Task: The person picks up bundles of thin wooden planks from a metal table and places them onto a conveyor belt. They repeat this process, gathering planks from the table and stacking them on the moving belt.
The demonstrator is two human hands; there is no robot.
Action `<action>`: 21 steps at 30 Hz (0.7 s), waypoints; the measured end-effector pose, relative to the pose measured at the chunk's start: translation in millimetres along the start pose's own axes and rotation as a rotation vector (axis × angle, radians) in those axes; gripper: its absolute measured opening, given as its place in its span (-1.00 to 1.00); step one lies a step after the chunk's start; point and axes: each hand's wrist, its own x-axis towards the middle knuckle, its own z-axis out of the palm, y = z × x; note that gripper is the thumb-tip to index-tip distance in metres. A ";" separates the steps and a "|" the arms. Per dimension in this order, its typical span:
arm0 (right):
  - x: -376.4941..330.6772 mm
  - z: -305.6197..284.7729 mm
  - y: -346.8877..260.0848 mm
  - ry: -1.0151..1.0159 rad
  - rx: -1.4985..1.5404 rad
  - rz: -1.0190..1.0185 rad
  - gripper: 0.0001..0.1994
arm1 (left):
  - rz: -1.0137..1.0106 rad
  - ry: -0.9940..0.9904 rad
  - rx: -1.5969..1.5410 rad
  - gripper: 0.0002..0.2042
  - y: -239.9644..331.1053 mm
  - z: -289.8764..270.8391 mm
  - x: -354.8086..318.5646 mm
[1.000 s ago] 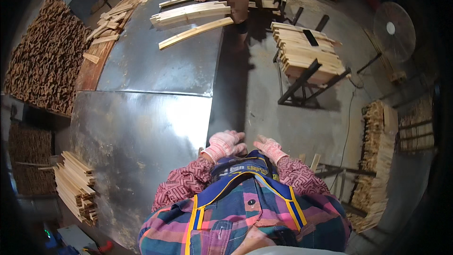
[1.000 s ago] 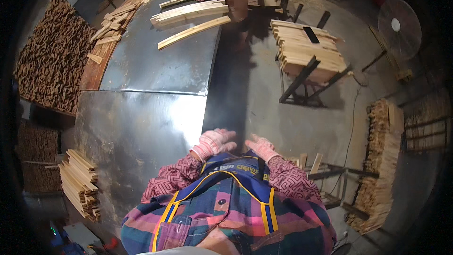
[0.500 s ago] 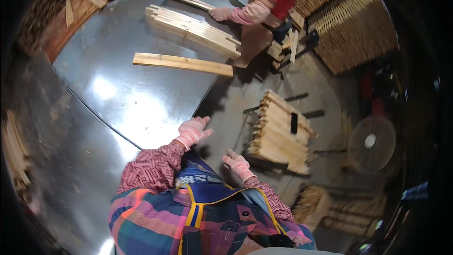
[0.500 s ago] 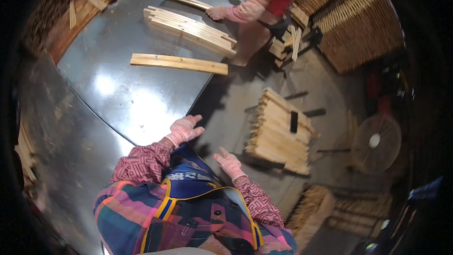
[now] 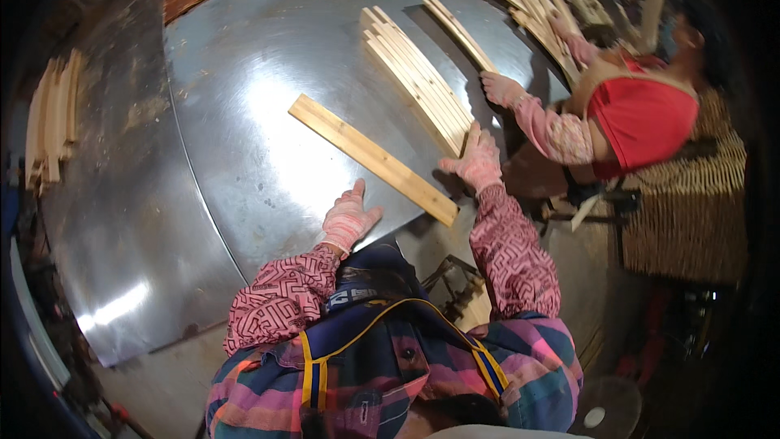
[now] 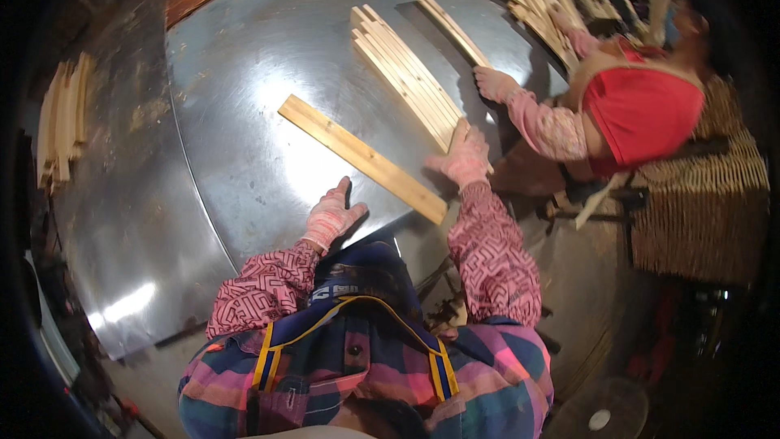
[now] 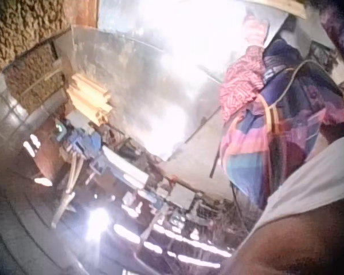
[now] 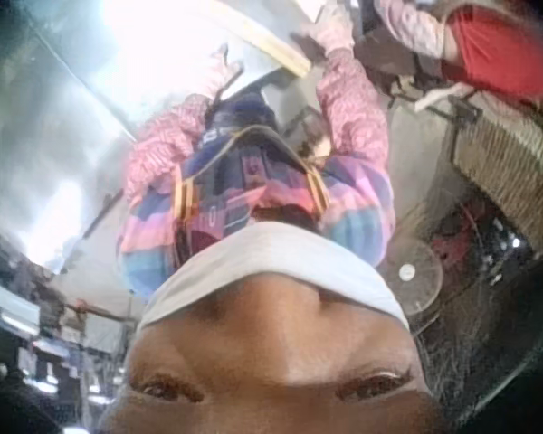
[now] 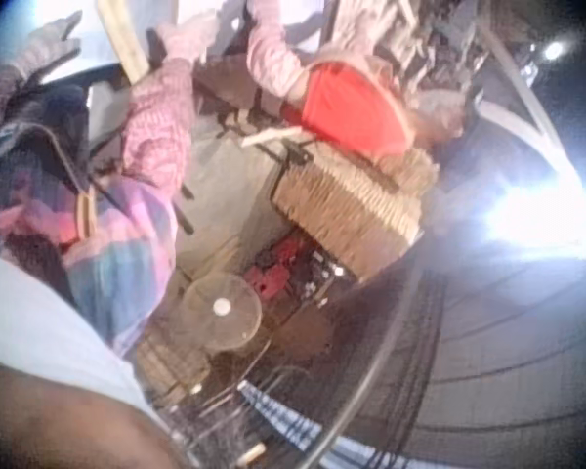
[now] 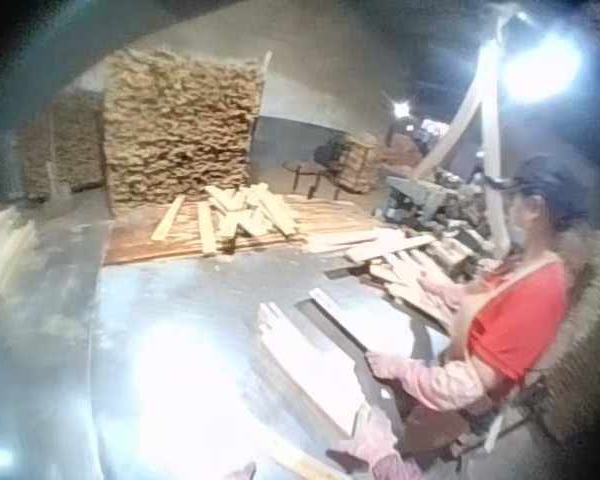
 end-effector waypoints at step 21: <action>154.2 -6.0 13.4 -0.334 0.319 -0.190 0.25 | -0.695 0.376 -0.158 0.04 104.2 -48.7 130.2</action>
